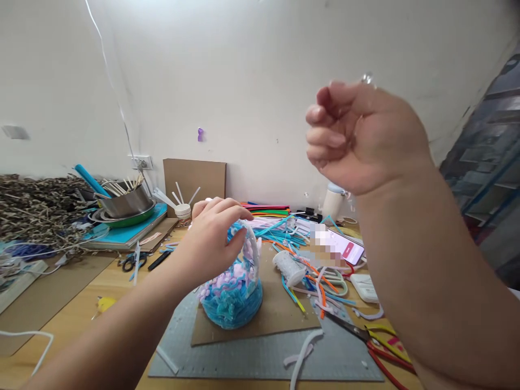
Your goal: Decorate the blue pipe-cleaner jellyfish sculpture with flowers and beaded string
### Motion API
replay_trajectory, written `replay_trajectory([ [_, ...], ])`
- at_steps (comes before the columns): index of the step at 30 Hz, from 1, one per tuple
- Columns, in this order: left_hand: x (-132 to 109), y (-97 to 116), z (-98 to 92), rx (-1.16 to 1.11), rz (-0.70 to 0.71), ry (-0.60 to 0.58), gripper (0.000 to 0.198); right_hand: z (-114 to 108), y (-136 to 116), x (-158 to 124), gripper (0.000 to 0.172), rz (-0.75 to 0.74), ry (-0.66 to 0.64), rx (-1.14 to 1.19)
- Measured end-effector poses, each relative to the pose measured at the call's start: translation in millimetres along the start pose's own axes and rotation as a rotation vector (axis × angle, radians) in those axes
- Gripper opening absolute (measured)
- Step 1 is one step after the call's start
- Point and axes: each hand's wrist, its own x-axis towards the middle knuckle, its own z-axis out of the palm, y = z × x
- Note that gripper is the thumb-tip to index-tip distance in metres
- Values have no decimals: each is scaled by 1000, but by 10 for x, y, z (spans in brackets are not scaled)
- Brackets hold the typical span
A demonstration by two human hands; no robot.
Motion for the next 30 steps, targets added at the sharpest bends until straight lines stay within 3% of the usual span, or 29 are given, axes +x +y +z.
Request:
replay_trajectory([
  [5,105,154,-106,-160,111,-206,44,157,-259,60,26,-109,-12,2],
  [9,165,213,-188,-259,171,-380,25,81,-343,112,22,-155,13,26],
  [15,233,100,-292,-331,-17,-231,22,-194,-231,108,22,-168,129,52],
  [21,314,-62,-425,-463,-279,-76,20,-681,236,-51,14,-226,158,-69],
  [25,387,-83,-490,-499,-391,-19,17,-933,573,-277,12,-34,111,-114],
  [30,468,-116,-454,-674,-497,42,12,-1037,867,-572,15,217,-32,-74],
])
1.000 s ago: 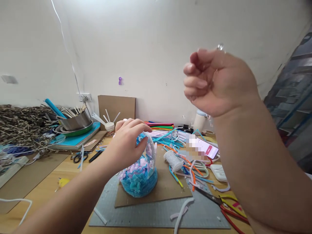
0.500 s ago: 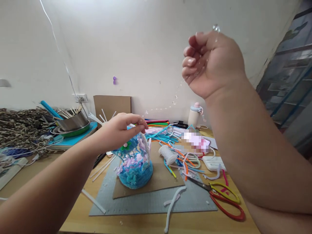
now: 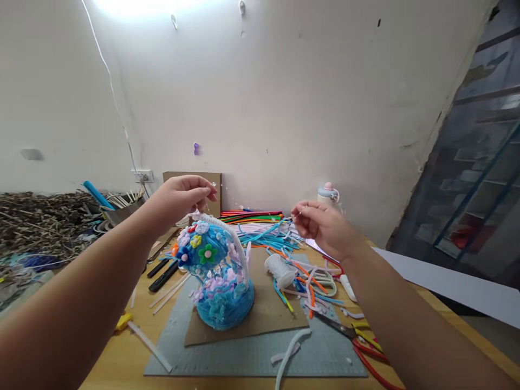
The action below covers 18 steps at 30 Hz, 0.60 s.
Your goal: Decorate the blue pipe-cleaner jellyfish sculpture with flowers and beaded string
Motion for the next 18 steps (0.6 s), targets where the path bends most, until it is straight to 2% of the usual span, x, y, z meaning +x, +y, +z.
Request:
replay_trajectory([
  [4,81,-34,23,-67,-67,16,11,-16,135,-28,14,163,-76,196],
  [7,183,-53,31,35,-79,59,13,-41,153,71,11,256,-121,408],
  [10,329,-81,34,165,-49,62,14,-60,149,214,6,280,-103,540],
  [15,602,-149,12,366,-35,-78,19,-71,168,431,6,216,-18,498],
  [18,726,-199,-19,325,-49,-228,19,-69,144,540,9,177,-36,483],
])
